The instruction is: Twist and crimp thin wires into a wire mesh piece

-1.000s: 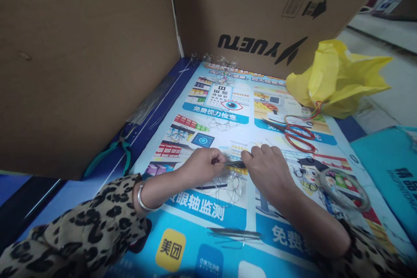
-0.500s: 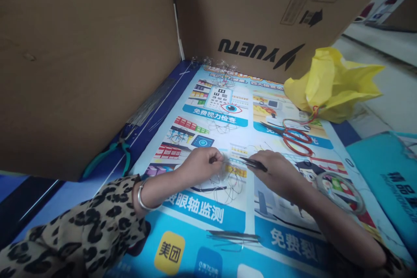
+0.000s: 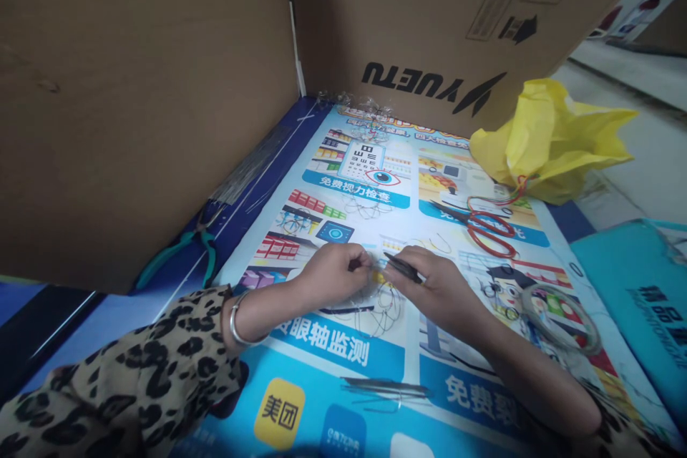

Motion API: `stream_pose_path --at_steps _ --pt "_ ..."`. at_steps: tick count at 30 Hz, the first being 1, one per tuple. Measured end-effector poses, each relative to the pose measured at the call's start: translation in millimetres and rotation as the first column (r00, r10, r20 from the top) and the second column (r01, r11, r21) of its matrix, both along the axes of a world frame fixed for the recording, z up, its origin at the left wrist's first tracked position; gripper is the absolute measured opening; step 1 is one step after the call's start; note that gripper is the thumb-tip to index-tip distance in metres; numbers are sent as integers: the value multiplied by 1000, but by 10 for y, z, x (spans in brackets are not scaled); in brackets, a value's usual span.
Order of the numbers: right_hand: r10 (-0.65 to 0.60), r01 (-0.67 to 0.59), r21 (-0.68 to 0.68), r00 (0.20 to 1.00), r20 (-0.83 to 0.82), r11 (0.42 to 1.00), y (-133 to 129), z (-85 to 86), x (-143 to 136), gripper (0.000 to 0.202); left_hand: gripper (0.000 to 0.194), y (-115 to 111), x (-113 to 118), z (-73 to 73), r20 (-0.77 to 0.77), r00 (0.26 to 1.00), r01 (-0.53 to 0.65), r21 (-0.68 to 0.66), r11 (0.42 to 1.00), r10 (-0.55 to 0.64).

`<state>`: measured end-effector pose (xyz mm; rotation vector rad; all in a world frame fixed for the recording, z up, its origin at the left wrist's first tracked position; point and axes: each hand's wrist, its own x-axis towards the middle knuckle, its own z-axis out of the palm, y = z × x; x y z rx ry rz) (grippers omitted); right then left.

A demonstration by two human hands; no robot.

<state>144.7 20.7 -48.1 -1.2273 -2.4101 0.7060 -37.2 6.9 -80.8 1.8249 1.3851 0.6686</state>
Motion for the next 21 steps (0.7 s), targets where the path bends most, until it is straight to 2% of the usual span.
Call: stream_pose_path --at_steps 6,12,17,21 --pt "-155 139 -216 986 -57 966 15 16 -72 25 16 -4 15 38 -50 999 8 -14 1000 -8" --pt "-154 103 -299 976 -151 949 42 7 -108 24 13 -2 6 28 -33 999 44 39 998 -43" --pt "-231 127 -387 944 -236 913 45 -29 -84 21 13 -6 -1 33 -6 998 61 19 998 -61" --pt "-240 106 -418 929 -283 902 47 -35 -75 20 13 -4 -4 41 16 997 75 11 997 -76"
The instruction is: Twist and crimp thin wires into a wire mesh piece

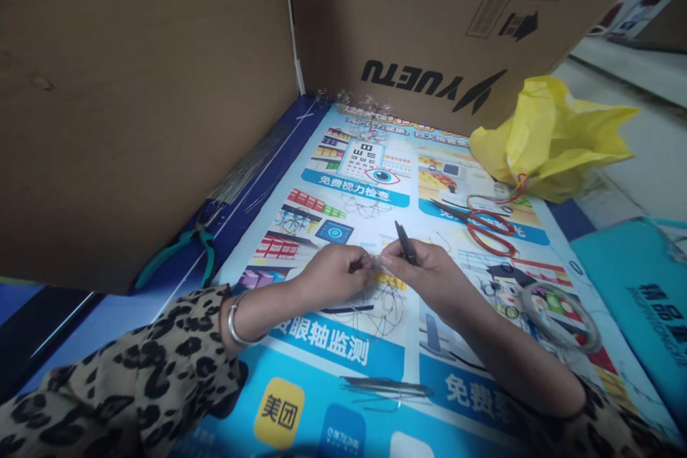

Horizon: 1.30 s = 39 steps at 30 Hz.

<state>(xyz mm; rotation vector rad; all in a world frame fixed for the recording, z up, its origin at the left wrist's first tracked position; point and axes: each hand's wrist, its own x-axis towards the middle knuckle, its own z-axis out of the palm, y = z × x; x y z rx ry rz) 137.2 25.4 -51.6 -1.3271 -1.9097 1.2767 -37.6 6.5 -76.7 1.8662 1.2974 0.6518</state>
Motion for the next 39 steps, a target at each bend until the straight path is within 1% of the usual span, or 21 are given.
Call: stream_pose_path --at_steps 3,6,9,12,14,17,19,21,23,24,26,28,29,30,31,33,39 --pt "-22 23 9 1000 -20 1000 -3 0 7 19 13 4 -3 -13 30 1000 7 -15 1000 -7" --pt "-26 26 25 1000 -3 999 -9 10 21 19 12 8 -13 -44 72 997 15 -27 1000 -13" --pt "-10 10 49 1000 17 999 -12 23 58 19 12 5 -29 -74 109 994 25 -35 999 -21" --pt "26 -29 66 998 50 997 -2 17 128 19 12 -7 -43 -66 141 990 19 -40 999 -13" --pt "47 -53 80 996 73 995 8 -2 184 19 11 -18 -46 -36 140 990 -1 -1 1000 2" --pt "69 -80 127 994 88 989 14 -39 244 18 9 -37 -43 18 63 997 -46 128 991 38" --pt "83 -97 175 993 87 980 6 -55 256 17 7 -49 -40 37 -1 999 -52 202 978 54" --pt "90 -111 250 992 94 962 -8 -58 247 15 6 -61 -39 35 -38 997 -49 239 970 60" --pt "89 -127 368 989 117 921 -22 -55 233 11 6 -71 -41 18 -54 996 -50 262 964 66" --pt "92 -142 445 987 132 884 -29 -54 228 10 5 -74 -42 7 -63 996 -51 272 961 70" --pt "91 -183 609 980 179 771 -42 -61 226 8 5 -77 -44 -11 -85 994 -48 293 955 76" --pt "74 -235 737 967 244 634 -60 -76 230 11 6 -76 -45 -20 -111 991 -42 303 952 80" --pt "57 -262 773 958 282 577 -71 -85 232 13 6 -74 -45 -21 -121 989 -41 307 951 82" --pt "43 -290 794 947 317 534 -82 -93 232 15 6 -72 -45 -20 -128 988 -40 309 950 84" --pt "35 -316 803 937 347 506 -92 -99 230 16 6 -71 -45 -17 -133 987 -40 310 950 85" --pt "37 -348 808 926 376 475 -107 -105 223 19 7 -68 -44 -12 -139 987 -35 306 951 81" --pt "42 -350 813 926 375 466 -98 -94 218 22 7 -68 -42 -12 -145 986 -38 310 950 86"
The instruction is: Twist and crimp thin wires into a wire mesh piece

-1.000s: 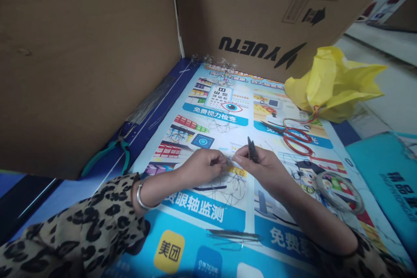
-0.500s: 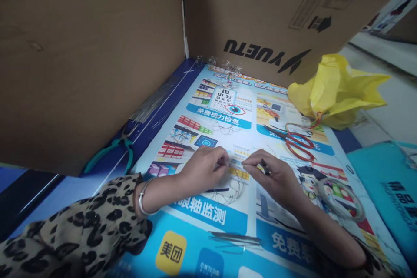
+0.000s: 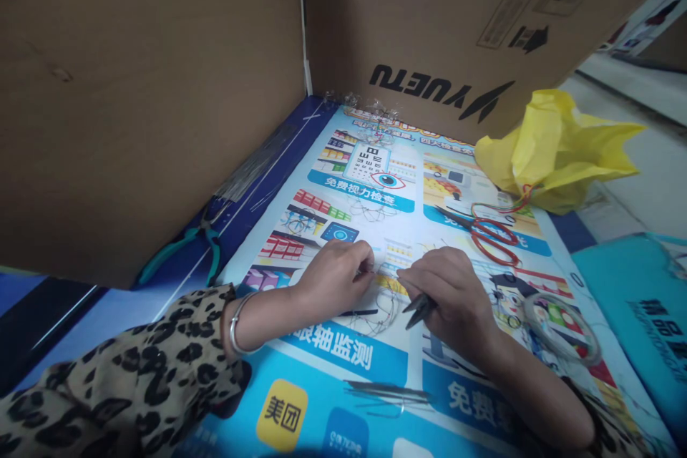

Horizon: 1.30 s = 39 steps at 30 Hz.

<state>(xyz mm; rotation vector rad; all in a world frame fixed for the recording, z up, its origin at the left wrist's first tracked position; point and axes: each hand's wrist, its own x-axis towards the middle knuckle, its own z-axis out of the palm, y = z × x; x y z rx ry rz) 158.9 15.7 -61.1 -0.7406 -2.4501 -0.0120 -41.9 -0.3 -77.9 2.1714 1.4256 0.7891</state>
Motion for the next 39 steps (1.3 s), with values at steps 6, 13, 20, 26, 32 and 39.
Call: stream_pose_path --at_steps 6,13,20,26,32,39 --pt "36 -35 22 999 -20 999 13 -35 9 24 7 1 4 1 -16 1000 -7 5 1000 7" --pt "31 -31 21 999 -40 999 36 -52 9 22 7 4 6 1 -29 999 -20 15 1000 21" --pt "-9 5 -80 999 -43 997 54 -46 -5 21 5 6 2 7 -19 999 -50 1 999 50" --pt "-70 33 -250 988 -139 968 103 -28 2 13 11 2 11 -5 1 1000 17 -35 999 -17" --pt "-145 68 -400 976 -164 914 109 -20 -6 5 23 39 -14 148 -40 997 67 20 998 -66" --pt "-182 76 -494 968 -170 866 101 24 -26 7 12 169 103 389 -99 972 219 79 972 -211"
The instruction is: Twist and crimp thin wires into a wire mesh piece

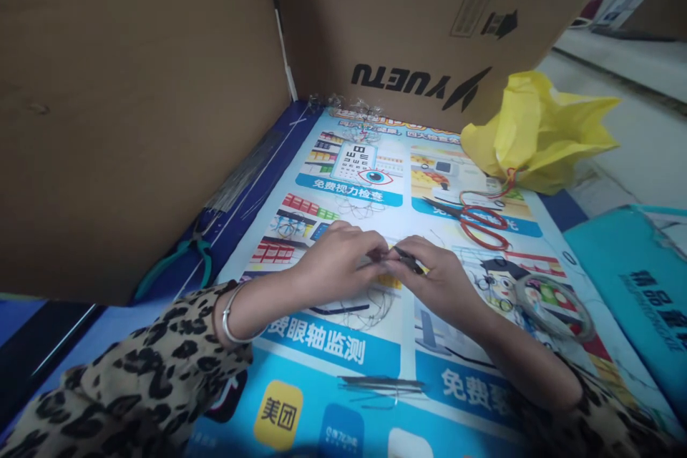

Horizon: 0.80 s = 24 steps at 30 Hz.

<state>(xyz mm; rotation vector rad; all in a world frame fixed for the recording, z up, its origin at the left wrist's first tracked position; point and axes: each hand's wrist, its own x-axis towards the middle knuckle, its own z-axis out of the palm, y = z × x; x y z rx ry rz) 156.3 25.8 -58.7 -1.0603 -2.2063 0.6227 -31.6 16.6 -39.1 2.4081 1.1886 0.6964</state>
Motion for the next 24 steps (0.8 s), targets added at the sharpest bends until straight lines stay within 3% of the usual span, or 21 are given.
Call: stream_pose_path --at_steps 8,15,18,21,24 --pt "-147 148 -65 989 21 987 30 -7 28 11 12 132 53 -6 -38 999 -29 38 999 30" --pt "-230 237 -64 968 98 969 -64 -20 68 15 12 139 7 -47 12 983 -185 -32 982 185" --pt "-167 169 -11 981 93 986 -202 -50 52 16 11 146 -5 -70 38 973 -226 -41 973 228" --pt "58 -61 11 979 196 998 -344 -90 24 40 10 142 -12 -89 50 972 -228 -53 972 231" --pt "118 -134 37 949 293 990 -429 -117 3 46 10 124 -19 -98 38 971 -234 -55 971 237"
